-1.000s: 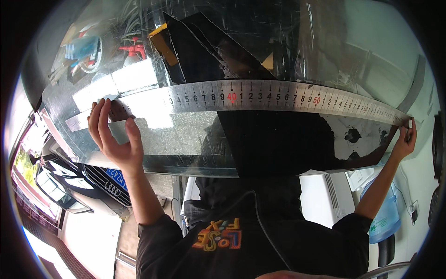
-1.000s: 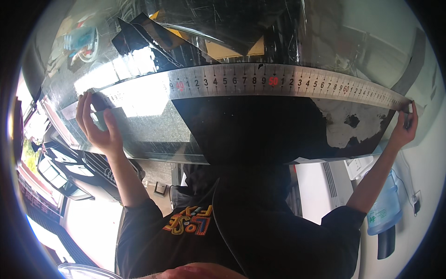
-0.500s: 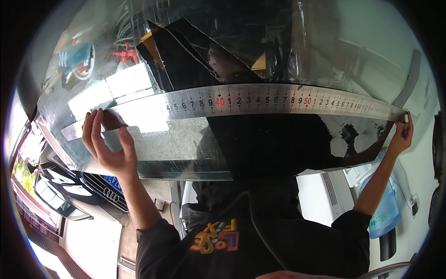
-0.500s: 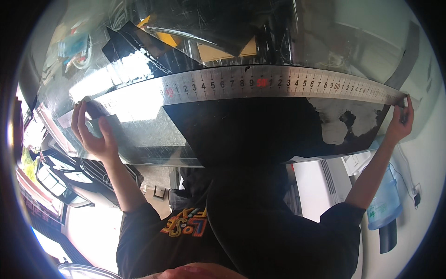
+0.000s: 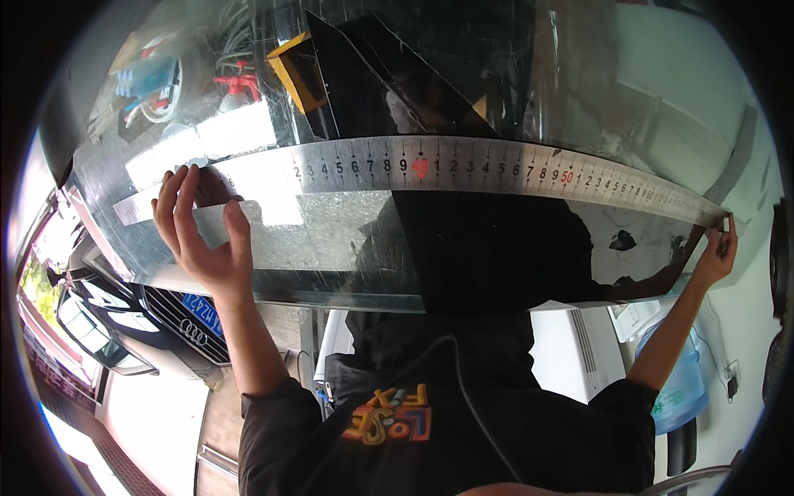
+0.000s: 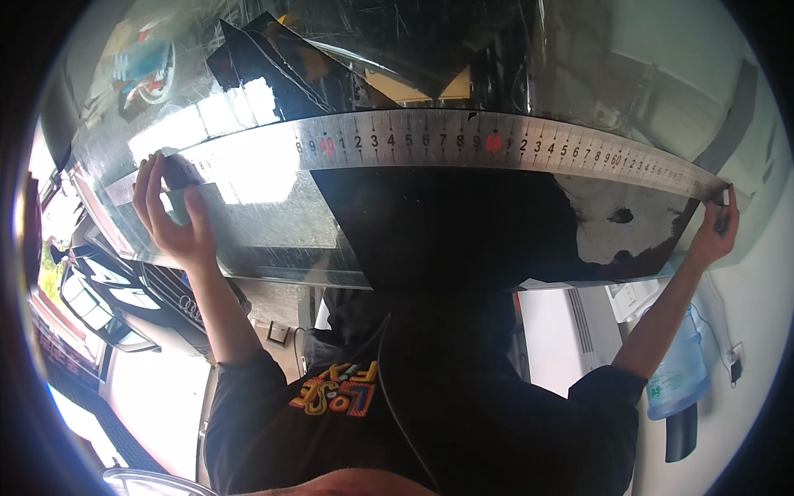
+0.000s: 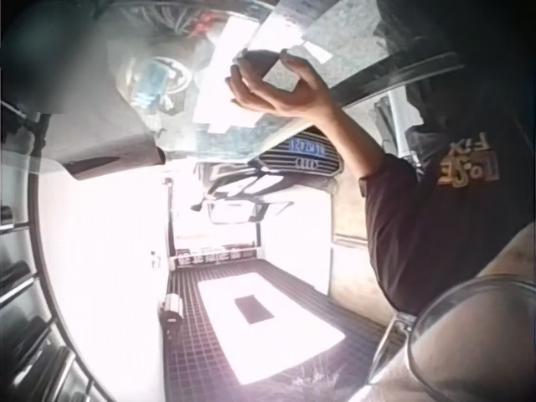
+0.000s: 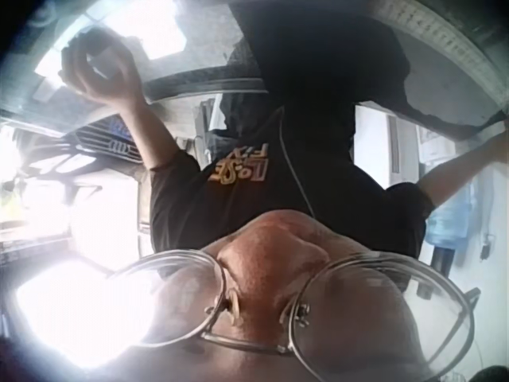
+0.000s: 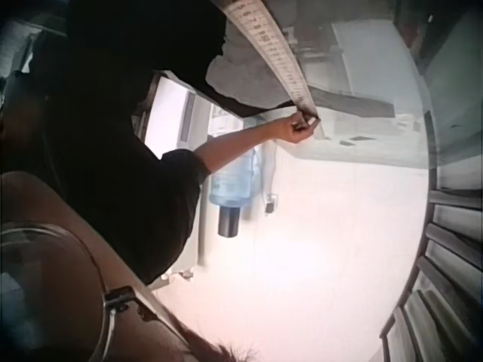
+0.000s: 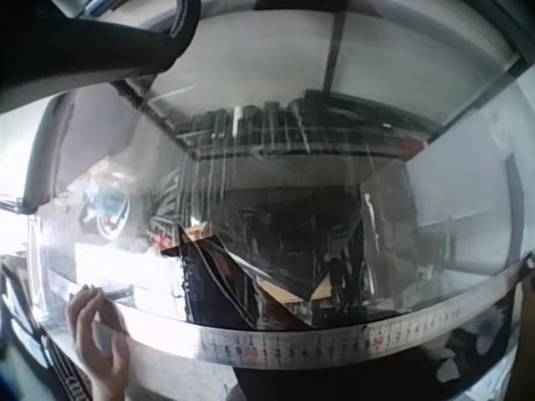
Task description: The person measures a large sheet of tint film on a glass table using a metal ruler and a utility knife, then cuts and removes sections. The person carries the cut pieces to a black car and places them on the window.
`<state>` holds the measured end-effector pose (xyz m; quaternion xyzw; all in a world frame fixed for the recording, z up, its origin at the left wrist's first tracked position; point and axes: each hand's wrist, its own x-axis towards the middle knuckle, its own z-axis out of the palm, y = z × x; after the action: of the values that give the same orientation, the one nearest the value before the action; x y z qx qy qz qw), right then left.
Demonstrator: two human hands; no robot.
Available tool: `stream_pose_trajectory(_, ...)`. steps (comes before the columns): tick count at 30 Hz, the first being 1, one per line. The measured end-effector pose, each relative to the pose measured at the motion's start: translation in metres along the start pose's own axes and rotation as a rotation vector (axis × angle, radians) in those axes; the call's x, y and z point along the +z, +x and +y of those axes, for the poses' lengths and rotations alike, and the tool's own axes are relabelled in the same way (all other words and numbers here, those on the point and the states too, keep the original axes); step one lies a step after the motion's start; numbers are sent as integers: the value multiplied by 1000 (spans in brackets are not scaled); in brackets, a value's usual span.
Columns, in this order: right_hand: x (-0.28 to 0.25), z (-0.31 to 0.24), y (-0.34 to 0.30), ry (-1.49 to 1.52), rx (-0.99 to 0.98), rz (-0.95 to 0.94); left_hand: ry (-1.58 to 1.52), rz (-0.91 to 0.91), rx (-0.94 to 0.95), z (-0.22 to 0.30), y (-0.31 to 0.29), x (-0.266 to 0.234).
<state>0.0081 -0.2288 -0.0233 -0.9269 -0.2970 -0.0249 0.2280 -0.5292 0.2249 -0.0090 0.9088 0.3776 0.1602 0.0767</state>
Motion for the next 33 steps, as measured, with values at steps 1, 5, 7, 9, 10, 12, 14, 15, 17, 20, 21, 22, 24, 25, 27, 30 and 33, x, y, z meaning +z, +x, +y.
stream_pose_trajectory(1,1,-2,0,2,3,5,16,-5,-4,1,0,0)
stream_pose_trajectory(5,-1,-6,2,-40,-15,-8,42,-6,-5,0,-1,-1)
stream_pose_trajectory(7,-1,-10,1,-56,-25,-18,20,-6,-17,-2,-2,-1)
stream_pose_trajectory(9,1,-12,0,6,-18,-13,-13,-5,-42,-4,-3,0)
stream_pose_trajectory(10,3,-13,0,37,-15,-8,-22,-5,-49,-4,-4,0)
stream_pose_trajectory(12,4,-15,0,14,-2,-4,-34,-3,-63,-2,-5,0)
stream_pose_trajectory(14,6,-17,1,13,-2,10,-56,6,-48,0,-3,1)
stream_pose_trajectory(15,6,-19,1,22,-8,22,-65,11,-39,2,-2,1)
stream_pose_trajectory(17,6,-20,-1,35,-1,45,-41,13,42,7,-2,0)
stream_pose_trajectory(20,5,-22,0,57,-32,57,-263,-65,150,52,-7,7)
stream_pose_trajectory(21,4,-18,1,67,-13,68,-324,-134,204,77,-3,6)
stream_pose_trajectory(22,1,-11,1,72,-3,83,-279,-233,300,102,4,6)
stream_pose_trajectory(24,2,1,3,-18,-112,205,-189,-142,312,145,8,16)
stream_pose_trajectory(25,3,-5,4,46,-32,273,-196,-163,312,159,10,19)
stream_pose_trajectory(27,-10,10,20,342,109,354,-202,-217,325,171,15,26)
stream_pose_trajectory(30,6,-102,43,234,-21,217,-131,-305,321,173,17,30)
stream_pose_trajectory(33,15,-175,56,346,-231,-26,-120,-330,308,178,16,28)
